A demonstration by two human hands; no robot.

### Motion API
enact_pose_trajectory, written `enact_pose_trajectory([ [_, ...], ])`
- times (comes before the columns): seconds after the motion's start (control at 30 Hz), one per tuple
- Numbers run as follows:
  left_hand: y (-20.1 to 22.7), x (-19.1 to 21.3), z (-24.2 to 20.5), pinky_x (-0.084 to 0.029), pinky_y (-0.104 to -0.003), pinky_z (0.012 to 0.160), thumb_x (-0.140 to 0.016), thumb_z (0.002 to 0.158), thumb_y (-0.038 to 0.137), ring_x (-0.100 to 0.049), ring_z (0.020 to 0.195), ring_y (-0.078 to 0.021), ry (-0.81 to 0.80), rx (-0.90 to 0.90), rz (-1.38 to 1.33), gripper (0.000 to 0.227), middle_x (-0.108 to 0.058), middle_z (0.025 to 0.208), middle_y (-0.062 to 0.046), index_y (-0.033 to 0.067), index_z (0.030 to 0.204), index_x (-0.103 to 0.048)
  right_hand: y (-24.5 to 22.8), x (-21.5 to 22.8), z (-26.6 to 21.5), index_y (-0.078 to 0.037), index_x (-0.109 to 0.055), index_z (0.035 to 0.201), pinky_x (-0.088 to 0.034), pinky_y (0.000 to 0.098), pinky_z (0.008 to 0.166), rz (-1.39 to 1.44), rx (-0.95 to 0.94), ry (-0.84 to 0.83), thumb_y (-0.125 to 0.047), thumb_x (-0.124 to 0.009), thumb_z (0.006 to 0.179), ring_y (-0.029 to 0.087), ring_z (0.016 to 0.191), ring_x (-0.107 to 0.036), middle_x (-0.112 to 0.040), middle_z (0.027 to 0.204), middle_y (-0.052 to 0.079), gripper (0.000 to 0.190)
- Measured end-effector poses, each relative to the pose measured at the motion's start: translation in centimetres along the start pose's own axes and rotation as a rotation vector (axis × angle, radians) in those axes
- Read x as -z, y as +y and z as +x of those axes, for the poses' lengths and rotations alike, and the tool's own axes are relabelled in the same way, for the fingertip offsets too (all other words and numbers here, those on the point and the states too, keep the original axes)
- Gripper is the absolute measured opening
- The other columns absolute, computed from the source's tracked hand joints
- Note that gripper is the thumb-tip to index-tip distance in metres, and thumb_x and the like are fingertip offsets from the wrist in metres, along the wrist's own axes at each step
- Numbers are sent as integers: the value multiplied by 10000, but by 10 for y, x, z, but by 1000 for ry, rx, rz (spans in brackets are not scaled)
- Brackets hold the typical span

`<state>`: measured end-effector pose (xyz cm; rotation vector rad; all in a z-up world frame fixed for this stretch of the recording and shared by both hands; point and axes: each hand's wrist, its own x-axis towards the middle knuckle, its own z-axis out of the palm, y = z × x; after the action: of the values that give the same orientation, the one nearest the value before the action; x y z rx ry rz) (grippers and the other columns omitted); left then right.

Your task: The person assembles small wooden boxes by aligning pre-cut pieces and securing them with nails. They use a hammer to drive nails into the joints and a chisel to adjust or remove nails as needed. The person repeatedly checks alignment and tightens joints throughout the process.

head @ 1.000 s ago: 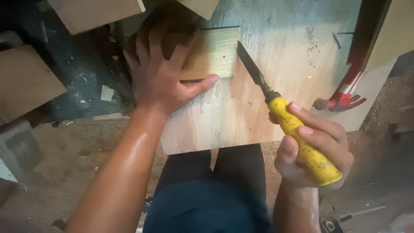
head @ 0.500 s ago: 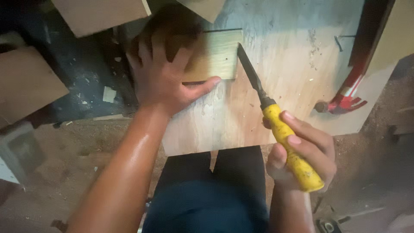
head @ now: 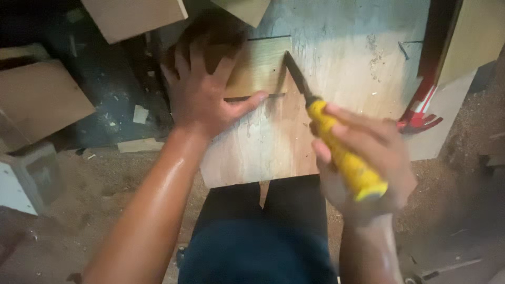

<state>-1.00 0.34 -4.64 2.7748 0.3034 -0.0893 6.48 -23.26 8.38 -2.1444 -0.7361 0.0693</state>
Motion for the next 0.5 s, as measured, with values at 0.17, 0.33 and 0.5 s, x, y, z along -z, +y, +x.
enact_pose_trajectory([
  [0.17, 2, 2, 1, -308, -792, 1046, -799, 810, 823, -352, 1380, -514, 34, -13, 5, 889, -401, 1511, -190, 340, 1511, -541, 9, 6, 36, 37, -599, 1238, -644, 294, 816, 112, 44, -46, -41, -762, 1064, 232, 995, -755, -689, 1186, 183, 251],
  [0.33, 4, 9, 3, -307, -798, 1027, -802, 778, 781, -360, 1388, -501, 1, 1, -79, 912, -399, 1535, -179, 340, 1529, -531, 5, 13, 54, 79, -507, 1319, -625, 286, 856, 318, -54, -107, 47, -672, 1169, 221, 1018, -746, -621, 1211, 189, 225],
  [0.5, 1, 2, 1, -303, -795, 1046, -795, 798, 825, -353, 1386, -513, -26, 24, -51, 884, -386, 1527, -183, 329, 1487, -549, 2, 20, 55, 92, -430, 1355, -620, 281, 951, 250, 4, -205, 115, -600, 1188, 211, 1080, -710, -609, 1284, 193, 240],
])
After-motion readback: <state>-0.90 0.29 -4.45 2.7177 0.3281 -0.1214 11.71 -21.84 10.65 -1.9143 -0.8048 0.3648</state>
